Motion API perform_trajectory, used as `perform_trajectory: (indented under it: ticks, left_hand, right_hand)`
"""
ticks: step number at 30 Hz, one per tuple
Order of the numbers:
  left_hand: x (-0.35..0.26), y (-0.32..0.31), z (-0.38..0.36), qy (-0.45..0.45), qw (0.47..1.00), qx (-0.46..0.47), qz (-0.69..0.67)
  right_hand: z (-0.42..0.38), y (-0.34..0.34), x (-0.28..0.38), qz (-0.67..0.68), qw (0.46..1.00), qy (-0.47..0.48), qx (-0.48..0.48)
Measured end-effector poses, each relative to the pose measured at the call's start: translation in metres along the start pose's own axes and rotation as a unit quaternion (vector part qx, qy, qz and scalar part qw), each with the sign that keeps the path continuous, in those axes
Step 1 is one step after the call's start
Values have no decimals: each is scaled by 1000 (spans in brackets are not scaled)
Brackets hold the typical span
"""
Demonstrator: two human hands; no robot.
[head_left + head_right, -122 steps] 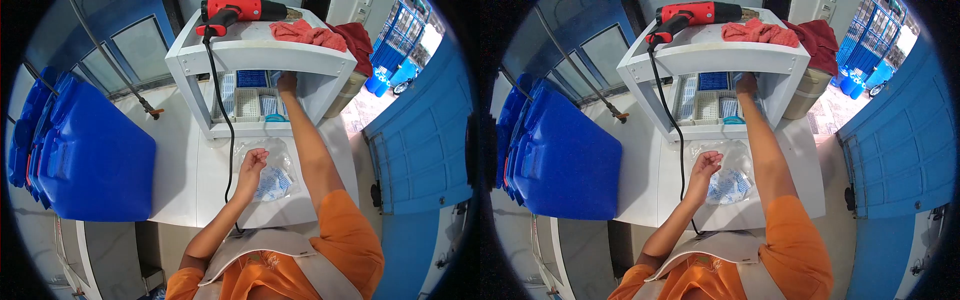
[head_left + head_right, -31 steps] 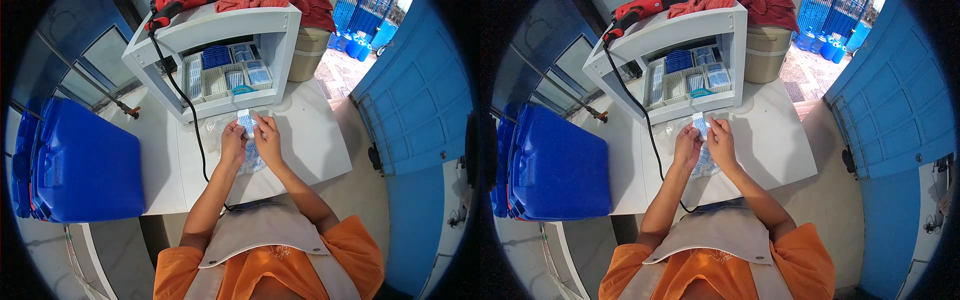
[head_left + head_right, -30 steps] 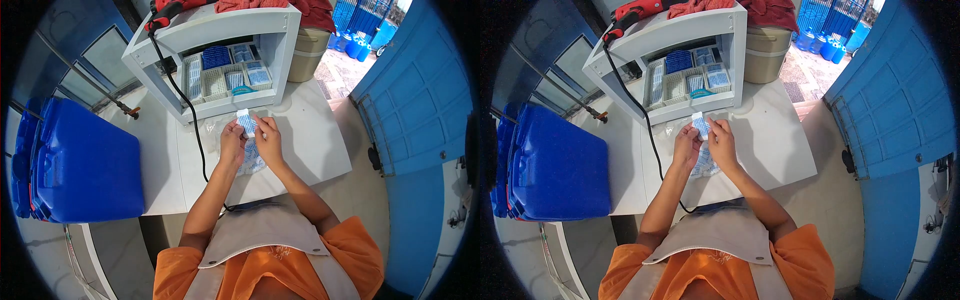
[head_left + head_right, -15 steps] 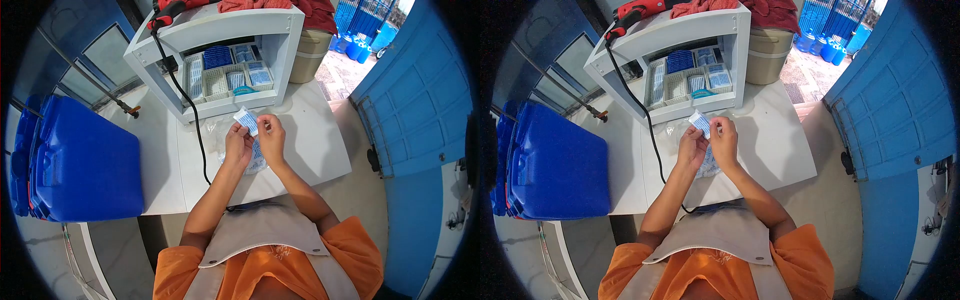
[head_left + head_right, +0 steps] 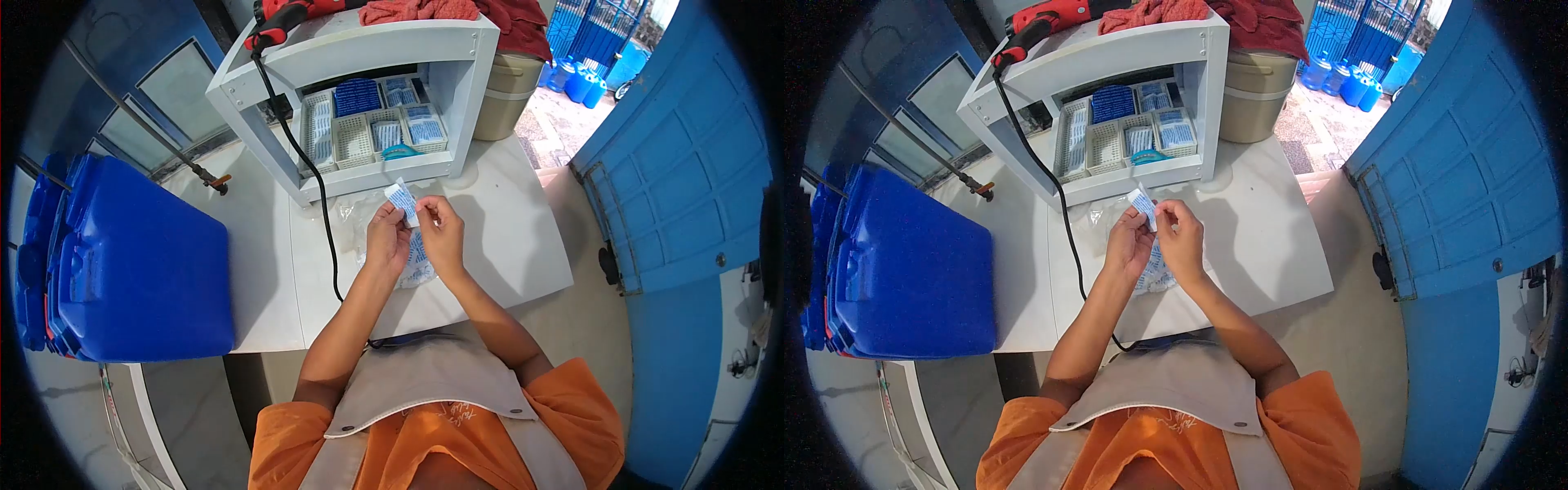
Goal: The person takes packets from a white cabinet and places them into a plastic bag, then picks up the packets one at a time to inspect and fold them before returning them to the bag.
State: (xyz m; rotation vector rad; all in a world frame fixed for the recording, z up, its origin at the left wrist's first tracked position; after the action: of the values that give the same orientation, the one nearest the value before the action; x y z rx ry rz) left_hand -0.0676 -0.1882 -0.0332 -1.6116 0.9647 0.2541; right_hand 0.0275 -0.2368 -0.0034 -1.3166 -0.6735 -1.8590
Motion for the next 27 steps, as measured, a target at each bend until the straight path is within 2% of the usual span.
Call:
perform_trajectory:
  ticks: [3, 5, 9, 11, 13, 18, 20, 21, 22, 23, 24, 26, 27]
  left_hand:
    - [-4, -9, -6, 22, 1000, 8, 3]
    - [-5, -11, -6, 18, 1000, 11, -5]
    - [-5, -14, -6, -30, 999, 8, 16]
    - [-7, -16, -7, -50, 998, 4, 37]
    - [-8, -18, -7, -57, 996, 29, 68]
    - [-11, -15, 0, -49, 997, 23, 62]
    - [-12, -11, 1, -38, 998, 21, 46]
    - [-15, -8, -2, -93, 978, 3, 184]
    - [-20, -5, -6, -146, 937, -17, 318]
    - [-21, -1, -9, -149, 936, -20, 317]
    - [-26, -3, -15, -219, 877, 16, 428]
    - [-29, -8, -29, -341, 702, 82, 620]
    - [-31, -5, -32, -344, 701, 77, 620]
  right_hand:
    - [0, 1, -1, -31, 999, -14, 35]
    - [0, 3, 8, -94, 992, 74, 48]
    - [3, 2, 21, -138, 985, 102, 30]
    - [3, -4, 21, -197, 963, 175, 60]
    - [4, -4, 26, -195, 965, 160, 68]
    - [19, -13, 19, -199, 966, 140, 89]
    - [52, -19, 6, -160, 979, 115, 57]
    - [76, -23, 0, -165, 978, 126, 36]
    - [104, -30, -4, -169, 976, 136, 15]
    - [129, -38, -7, -169, 977, 129, -11]
    - [155, -48, -10, -168, 977, 122, -37]
    - [206, -68, -30, -212, 965, 130, -81]
    - [227, -74, -42, -243, 952, 166, -88]
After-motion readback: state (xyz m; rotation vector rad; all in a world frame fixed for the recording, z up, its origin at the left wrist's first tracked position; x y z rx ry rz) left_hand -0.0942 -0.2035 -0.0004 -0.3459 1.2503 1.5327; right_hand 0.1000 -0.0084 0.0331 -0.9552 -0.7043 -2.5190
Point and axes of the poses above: each hand's wrist, its own z-axis towards the middle knuckle, its own y-axis out of the back of the hand, x = y × z, the point moved 4 cm from there along z, towards the middle knuckle, and after that the axes turned 2 degrees about -y, right-handed, at the moved point
